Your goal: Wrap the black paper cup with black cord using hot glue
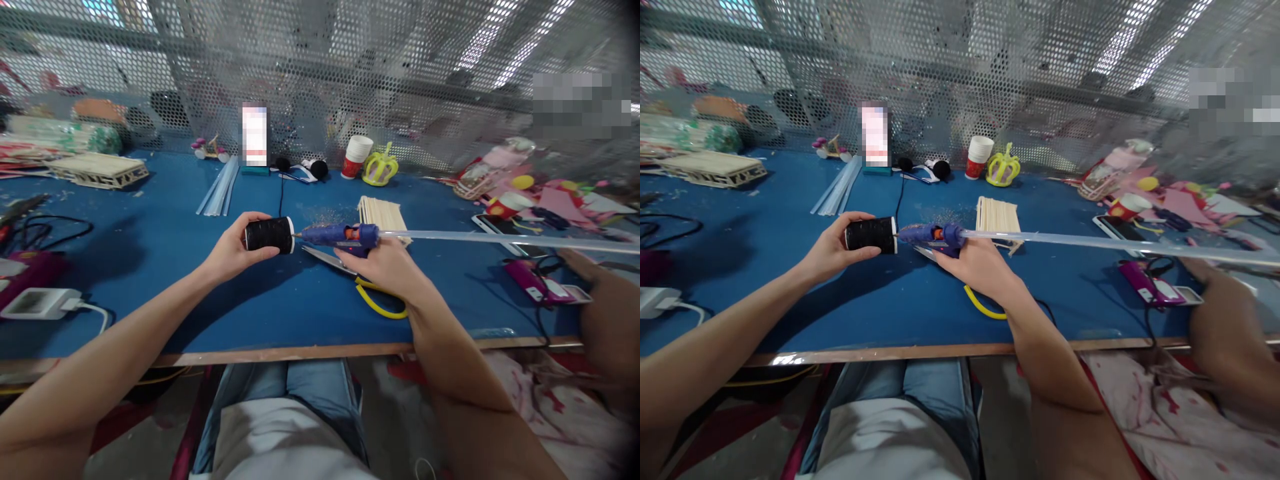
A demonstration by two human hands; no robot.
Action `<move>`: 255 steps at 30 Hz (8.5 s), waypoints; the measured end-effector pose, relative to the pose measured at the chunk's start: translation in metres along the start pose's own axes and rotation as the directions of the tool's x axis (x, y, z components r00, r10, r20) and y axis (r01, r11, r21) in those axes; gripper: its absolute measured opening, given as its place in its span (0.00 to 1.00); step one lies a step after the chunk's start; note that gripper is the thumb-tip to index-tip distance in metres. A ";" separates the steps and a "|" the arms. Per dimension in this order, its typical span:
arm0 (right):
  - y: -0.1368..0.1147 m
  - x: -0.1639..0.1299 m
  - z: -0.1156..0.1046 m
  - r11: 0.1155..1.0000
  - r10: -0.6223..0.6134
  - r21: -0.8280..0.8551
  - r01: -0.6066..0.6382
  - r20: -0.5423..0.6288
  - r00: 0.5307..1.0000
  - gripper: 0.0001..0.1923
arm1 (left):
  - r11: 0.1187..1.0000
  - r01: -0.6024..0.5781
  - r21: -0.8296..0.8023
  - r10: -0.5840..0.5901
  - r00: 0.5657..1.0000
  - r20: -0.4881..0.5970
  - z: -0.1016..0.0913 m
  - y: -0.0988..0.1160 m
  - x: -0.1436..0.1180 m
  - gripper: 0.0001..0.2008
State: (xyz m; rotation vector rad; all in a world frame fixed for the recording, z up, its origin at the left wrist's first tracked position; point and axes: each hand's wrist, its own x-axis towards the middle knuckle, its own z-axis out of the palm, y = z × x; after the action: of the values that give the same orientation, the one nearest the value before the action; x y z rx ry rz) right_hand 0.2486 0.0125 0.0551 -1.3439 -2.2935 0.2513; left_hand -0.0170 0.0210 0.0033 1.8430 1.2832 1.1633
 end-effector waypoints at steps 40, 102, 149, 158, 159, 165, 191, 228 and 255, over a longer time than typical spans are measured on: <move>-0.007 -0.001 -0.008 0.999 -0.025 -0.021 0.024 -0.031 0.999 0.13 | 0.887 -0.371 0.276 0.374 0.926 0.044 -0.003 0.000 -0.003 0.24; -0.006 0.000 -0.004 0.995 -0.038 -0.097 0.034 -0.041 0.998 0.11 | 0.902 -0.340 0.265 0.353 0.935 -0.002 -0.001 -0.005 -0.002 0.27; -0.003 0.003 0.001 1.000 -0.010 -0.022 0.007 -0.113 0.994 0.11 | 0.849 -0.392 0.353 0.420 0.908 -0.001 -0.003 -0.001 -0.001 0.25; -0.001 0.001 0.001 0.998 -0.058 -0.010 0.057 -0.074 0.996 0.12 | 0.965 -0.192 0.178 0.210 0.974 -0.088 0.001 -0.012 0.001 0.28; -0.001 0.001 0.001 0.999 -0.054 -0.009 0.054 -0.070 0.996 0.12 | 0.975 -0.174 0.140 0.187 0.979 -0.085 0.001 -0.012 0.002 0.28; -0.003 0.000 -0.001 0.997 -0.019 0.067 0.023 -0.051 0.998 0.12 | 0.998 -0.054 -0.037 0.052 0.997 -0.055 0.002 -0.012 0.004 0.29; 0.108 0.044 -0.007 0.716 0.589 -0.308 -0.627 -0.215 0.779 0.24 | 0.998 -0.009 -0.058 0.010 1.000 0.016 0.005 0.001 -0.003 0.27; -0.028 0.032 0.020 0.796 0.018 0.604 0.048 -0.103 0.995 0.04 | 0.984 -0.178 0.002 0.175 0.966 0.193 0.012 0.006 -0.014 0.35; -0.018 0.033 0.031 0.672 0.087 0.741 -0.010 -0.066 0.994 0.12 | 0.997 -0.054 -0.056 0.069 0.949 0.307 0.009 0.016 -0.016 0.29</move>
State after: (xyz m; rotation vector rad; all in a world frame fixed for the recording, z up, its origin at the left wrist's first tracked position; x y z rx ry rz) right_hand 0.2061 0.0344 0.0448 -0.9372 -1.7356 1.0000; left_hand -0.0042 0.0005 0.0079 1.9504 1.0192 0.8833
